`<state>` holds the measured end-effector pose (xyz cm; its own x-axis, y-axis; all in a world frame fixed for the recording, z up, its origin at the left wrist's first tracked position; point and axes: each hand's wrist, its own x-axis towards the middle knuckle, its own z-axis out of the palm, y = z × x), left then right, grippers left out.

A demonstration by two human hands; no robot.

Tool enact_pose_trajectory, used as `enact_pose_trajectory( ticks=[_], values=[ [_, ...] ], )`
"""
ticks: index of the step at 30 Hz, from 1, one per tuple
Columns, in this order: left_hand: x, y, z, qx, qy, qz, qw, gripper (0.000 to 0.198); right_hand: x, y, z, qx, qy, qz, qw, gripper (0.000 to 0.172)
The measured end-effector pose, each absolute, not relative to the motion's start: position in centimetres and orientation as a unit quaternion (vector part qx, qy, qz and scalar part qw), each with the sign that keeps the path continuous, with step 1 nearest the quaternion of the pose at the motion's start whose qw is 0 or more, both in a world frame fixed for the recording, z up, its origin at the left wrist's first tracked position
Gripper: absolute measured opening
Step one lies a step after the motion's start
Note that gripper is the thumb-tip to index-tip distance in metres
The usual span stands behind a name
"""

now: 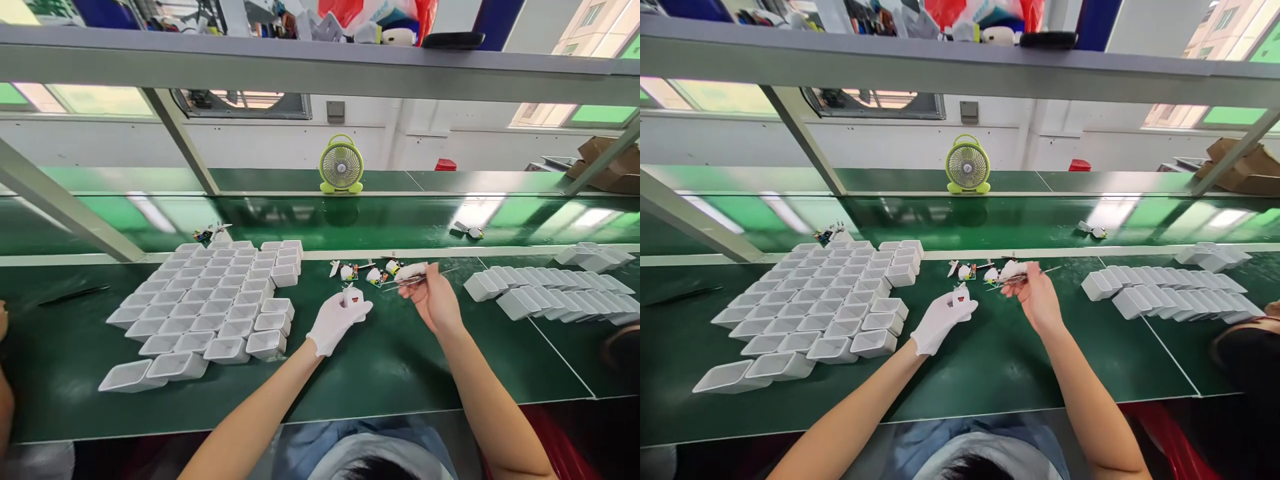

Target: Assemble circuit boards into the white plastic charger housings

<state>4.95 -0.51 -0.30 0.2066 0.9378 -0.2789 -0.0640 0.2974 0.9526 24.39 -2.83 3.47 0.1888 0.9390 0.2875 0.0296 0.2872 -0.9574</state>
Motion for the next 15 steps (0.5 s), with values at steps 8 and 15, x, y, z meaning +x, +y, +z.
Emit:
enact_pose_trajectory(
  ticks=[8, 15],
  values=[
    [4.9, -0.9, -0.5, 0.479, 0.516, 0.398, 0.588, 0.033, 21.3, -5.3, 1.7, -0.441, -0.673, 0.230, 0.548, 0.008],
    [5.0, -1.6, -0.8, 0.513, 0.565, 0.376, 0.526, 0.028, 21.0, -5.8, 1.4, -0.435, -0.739, 0.077, 0.509, 0.006]
  ],
)
